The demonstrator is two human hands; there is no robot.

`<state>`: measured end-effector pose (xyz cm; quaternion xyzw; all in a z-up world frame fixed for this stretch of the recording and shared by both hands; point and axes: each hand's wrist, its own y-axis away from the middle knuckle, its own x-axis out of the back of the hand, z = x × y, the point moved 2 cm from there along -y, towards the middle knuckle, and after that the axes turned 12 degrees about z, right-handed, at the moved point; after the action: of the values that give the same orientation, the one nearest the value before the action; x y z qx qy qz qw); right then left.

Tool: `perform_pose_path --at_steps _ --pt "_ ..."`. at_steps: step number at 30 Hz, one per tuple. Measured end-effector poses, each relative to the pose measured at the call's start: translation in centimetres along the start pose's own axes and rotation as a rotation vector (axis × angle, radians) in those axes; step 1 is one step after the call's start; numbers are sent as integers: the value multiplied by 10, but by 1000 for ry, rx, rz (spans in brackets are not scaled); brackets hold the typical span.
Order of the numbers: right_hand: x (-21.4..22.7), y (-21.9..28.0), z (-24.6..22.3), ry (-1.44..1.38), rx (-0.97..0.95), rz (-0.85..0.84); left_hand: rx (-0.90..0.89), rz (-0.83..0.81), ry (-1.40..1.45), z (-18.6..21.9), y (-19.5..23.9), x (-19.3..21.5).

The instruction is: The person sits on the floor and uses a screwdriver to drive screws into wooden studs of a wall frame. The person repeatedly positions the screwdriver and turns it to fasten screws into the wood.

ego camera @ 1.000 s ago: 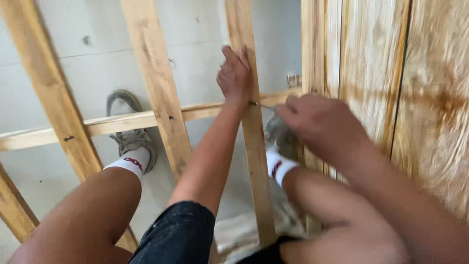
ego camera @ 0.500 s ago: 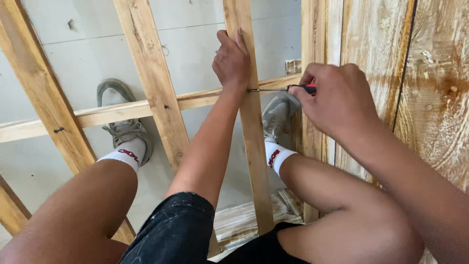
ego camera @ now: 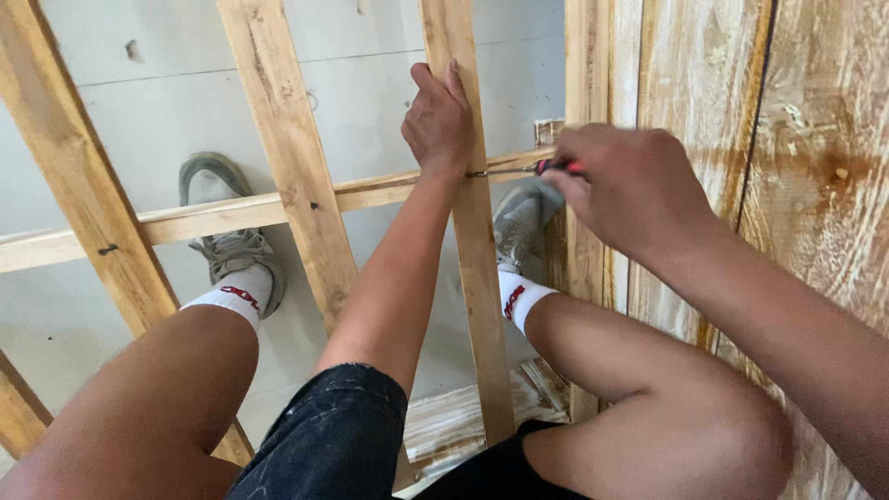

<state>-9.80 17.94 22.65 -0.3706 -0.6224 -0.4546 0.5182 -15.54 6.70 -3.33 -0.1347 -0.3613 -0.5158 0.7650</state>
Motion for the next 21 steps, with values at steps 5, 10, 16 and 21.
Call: perform_pose_path --at_steps 5,10,16,21 --pt "2 1 5 -108 -285 -20 8 -37 27 5 -2 5" --pt "5 9 -7 150 648 -4 57 -101 86 8 -1 13" --pt "5 6 2 222 398 32 48 -86 35 6 -3 10" --pt "13 -6 -1 -267 -610 -43 16 -40 31 5 -1 6"
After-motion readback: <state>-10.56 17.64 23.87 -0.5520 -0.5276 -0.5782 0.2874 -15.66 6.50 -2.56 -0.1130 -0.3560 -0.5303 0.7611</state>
